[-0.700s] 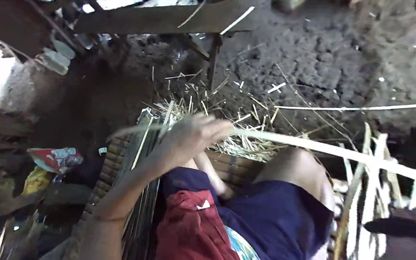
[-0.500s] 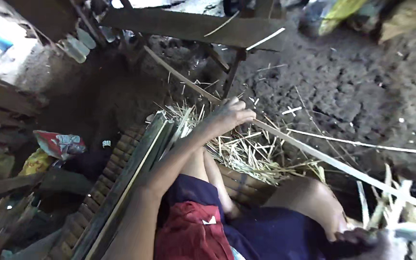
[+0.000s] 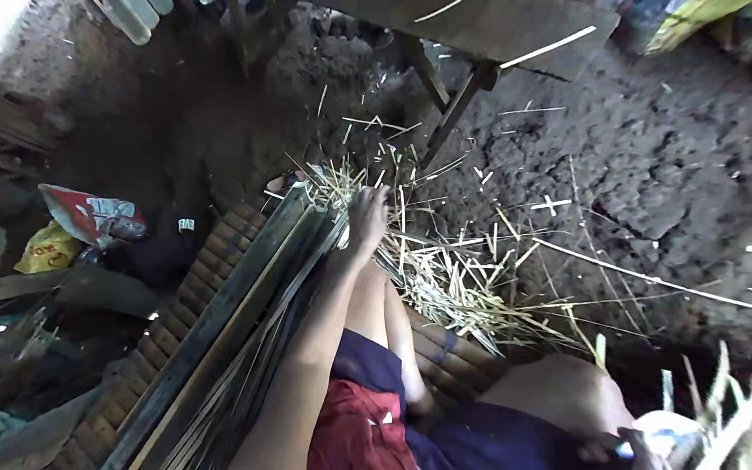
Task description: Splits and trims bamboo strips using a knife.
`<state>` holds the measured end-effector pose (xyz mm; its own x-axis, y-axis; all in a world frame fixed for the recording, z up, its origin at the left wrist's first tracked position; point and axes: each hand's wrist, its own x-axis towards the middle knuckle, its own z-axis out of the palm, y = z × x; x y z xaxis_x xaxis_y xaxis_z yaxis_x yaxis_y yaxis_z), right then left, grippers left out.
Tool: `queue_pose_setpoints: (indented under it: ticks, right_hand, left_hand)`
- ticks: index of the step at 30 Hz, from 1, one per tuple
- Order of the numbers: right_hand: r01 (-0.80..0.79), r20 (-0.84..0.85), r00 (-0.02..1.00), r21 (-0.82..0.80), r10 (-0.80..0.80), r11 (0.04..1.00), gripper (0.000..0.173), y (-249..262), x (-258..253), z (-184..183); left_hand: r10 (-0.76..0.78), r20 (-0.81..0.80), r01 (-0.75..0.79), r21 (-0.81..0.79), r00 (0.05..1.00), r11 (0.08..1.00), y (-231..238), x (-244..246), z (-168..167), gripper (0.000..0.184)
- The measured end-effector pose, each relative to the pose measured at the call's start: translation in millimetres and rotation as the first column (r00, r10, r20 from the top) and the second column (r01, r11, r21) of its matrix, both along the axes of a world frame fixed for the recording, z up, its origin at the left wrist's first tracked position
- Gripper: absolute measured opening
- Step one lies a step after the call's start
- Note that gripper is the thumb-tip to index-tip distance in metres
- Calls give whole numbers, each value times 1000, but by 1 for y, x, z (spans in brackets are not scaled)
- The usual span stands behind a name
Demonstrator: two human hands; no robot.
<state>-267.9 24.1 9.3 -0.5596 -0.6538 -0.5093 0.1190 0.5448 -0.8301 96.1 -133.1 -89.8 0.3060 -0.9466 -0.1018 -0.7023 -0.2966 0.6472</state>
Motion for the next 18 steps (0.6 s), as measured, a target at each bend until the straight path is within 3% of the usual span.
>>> queue_pose_setpoints:
  ticks: [2,4,8,9,10,12,15,18]
  right_hand:
    - [-37,-26,999,19,38,999,33,-8,19,22]
    - [-52,-5,999,-30,52,998,35,-7,15,18]
    - [-89,13,996,-124,91,988,32,13,-43,-57]
    - [-208,106,962,-316,252,926,28,25,-78,-90]
    - [-214,118,956,-349,270,912,26,27,-87,-101]
    - [-85,26,996,-108,88,991,25,14,-51,-63]
    - [11,16,1000,54,-12,998,27,-2,2,1]
    - [-2,16,1000,58,1,998,28,2,-2,1]
  left_hand:
    - [101,29,-103,120,995,987,-4,19,-5,47]
    - [111,52,-120,221,992,968,-8,34,-13,54]
    - [58,115,-75,141,992,987,-3,40,-14,35]
    - [71,125,-83,95,990,992,-2,37,-13,34]
    - [90,126,-95,35,988,995,-1,32,-12,34]
    - [125,118,-124,-21,985,992,0,18,-1,36]
    - [125,125,-113,-98,984,989,-6,-23,44,43]
    - [-29,97,40,-113,995,993,-18,-77,98,45]
